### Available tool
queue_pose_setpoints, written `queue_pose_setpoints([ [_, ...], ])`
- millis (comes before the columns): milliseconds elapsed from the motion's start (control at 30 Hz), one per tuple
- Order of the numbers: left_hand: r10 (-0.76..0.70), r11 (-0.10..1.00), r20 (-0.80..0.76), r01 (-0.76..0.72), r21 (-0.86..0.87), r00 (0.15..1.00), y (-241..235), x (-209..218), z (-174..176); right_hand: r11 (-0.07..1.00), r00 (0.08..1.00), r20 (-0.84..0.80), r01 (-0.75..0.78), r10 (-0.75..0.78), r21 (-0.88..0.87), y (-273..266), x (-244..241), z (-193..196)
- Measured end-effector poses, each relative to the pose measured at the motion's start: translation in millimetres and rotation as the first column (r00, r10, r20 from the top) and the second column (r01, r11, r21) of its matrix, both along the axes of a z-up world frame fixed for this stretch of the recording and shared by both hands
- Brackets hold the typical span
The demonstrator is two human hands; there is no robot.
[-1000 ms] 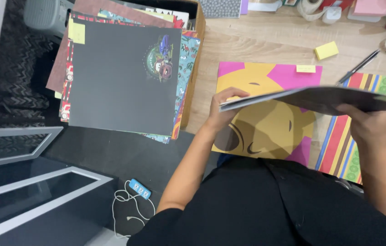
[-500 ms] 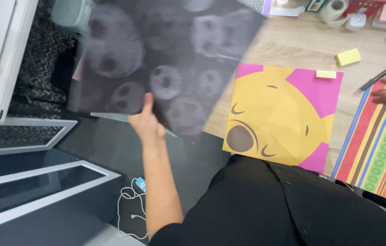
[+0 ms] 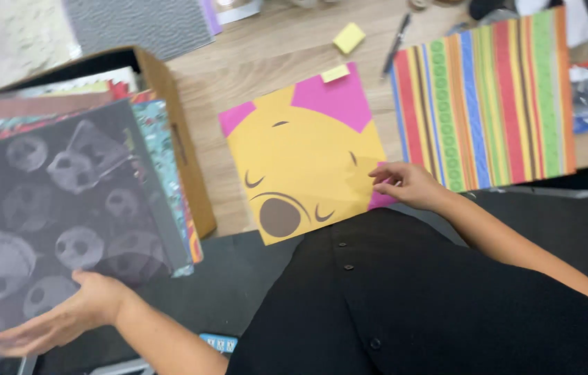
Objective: Sorting, labeling, and organizing various patterned craft papers using sticky notes and a marker.
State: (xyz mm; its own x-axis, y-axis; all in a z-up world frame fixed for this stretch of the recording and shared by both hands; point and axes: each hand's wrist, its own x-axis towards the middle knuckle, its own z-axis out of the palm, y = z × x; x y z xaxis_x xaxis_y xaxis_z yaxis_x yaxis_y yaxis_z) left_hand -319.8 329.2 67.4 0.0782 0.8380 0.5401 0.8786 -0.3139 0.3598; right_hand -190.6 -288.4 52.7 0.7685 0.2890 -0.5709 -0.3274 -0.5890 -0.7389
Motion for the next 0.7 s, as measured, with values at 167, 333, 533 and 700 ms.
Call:
queue_pose_setpoints([
  [167, -0.787, 0.524, -0.252, 0.826, 0.210, 0.563, -70.8, 53.3, -18.8, 0.793, 0.804, 0.296, 0.578, -0.515, -0.192, -125.5, -37.3, -57.2],
  [333, -0.939, -0.226, -0.233, 0.965, -0.136, -0.253, -265.1, 91.5, -36.0, 0.478, 0.598, 0.748, 0.766, -0.286, -0.430, -256.1, -63.6, -66.1],
  [533, -0.711, -0.263, -0.384, 0.730, -0.631, -0.589, -333.3, 69.9, -88.3, 0.423, 0.693, 0.499, 0.717, -0.521, -0.555, -284.7, -57.9, -65.3],
  [700, -0.708, -0.226, -0.464, 0.793, -0.566, -0.533, -334.8, 62.4, -90.7, 0.490, 0.661, 0.567, 0.748, -0.491, -0.447, -337.5, -65.5, -99.5],
])
